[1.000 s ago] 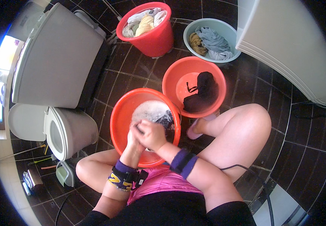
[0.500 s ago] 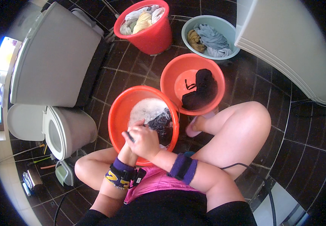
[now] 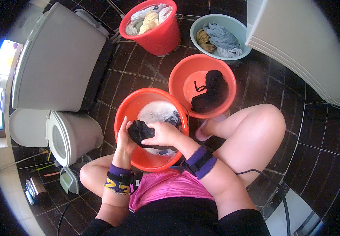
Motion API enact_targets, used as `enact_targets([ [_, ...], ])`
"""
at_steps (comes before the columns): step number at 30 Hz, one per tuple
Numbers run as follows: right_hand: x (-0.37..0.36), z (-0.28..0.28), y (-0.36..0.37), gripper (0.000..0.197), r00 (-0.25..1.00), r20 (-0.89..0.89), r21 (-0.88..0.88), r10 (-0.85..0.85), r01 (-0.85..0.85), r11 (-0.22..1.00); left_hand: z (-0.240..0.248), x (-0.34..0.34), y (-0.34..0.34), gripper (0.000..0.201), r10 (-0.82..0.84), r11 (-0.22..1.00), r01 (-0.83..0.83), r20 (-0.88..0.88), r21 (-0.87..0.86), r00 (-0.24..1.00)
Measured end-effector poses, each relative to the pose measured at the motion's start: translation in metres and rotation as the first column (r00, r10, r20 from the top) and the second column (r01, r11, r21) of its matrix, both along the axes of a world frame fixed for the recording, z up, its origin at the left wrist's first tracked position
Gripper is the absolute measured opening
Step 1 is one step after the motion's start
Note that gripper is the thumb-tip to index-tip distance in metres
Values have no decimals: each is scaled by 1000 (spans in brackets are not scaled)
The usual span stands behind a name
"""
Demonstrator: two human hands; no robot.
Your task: The person washes a black garment by hand in an orange bucket filled with soapy water. They scrub the fabric against itself and squeeze the garment to clean it.
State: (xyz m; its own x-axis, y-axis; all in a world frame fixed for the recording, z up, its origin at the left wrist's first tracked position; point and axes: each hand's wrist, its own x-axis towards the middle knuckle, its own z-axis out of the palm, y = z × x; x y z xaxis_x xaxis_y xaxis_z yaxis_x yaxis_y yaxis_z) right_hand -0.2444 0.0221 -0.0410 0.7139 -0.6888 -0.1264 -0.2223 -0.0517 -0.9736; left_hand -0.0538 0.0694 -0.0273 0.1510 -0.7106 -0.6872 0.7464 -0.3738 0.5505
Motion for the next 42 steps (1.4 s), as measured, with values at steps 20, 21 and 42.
enact_targets([
  [20, -1, -41, -21, 39, 668, 329, 659, -668, 345, 669, -23, 25, 33, 33, -479, 784, 597, 447, -170, 756],
  [21, -2, -37, -23, 38, 657, 343, 671, -671, 329, 665, -28, 29, 33, 34, -471, 758, 593, 401, -271, 786],
  [42, -9, -40, -16, 42, 612, 460, 888, -643, -314, 336, -18, -26, 23, 22, -513, 854, 507, 352, 118, 783],
])
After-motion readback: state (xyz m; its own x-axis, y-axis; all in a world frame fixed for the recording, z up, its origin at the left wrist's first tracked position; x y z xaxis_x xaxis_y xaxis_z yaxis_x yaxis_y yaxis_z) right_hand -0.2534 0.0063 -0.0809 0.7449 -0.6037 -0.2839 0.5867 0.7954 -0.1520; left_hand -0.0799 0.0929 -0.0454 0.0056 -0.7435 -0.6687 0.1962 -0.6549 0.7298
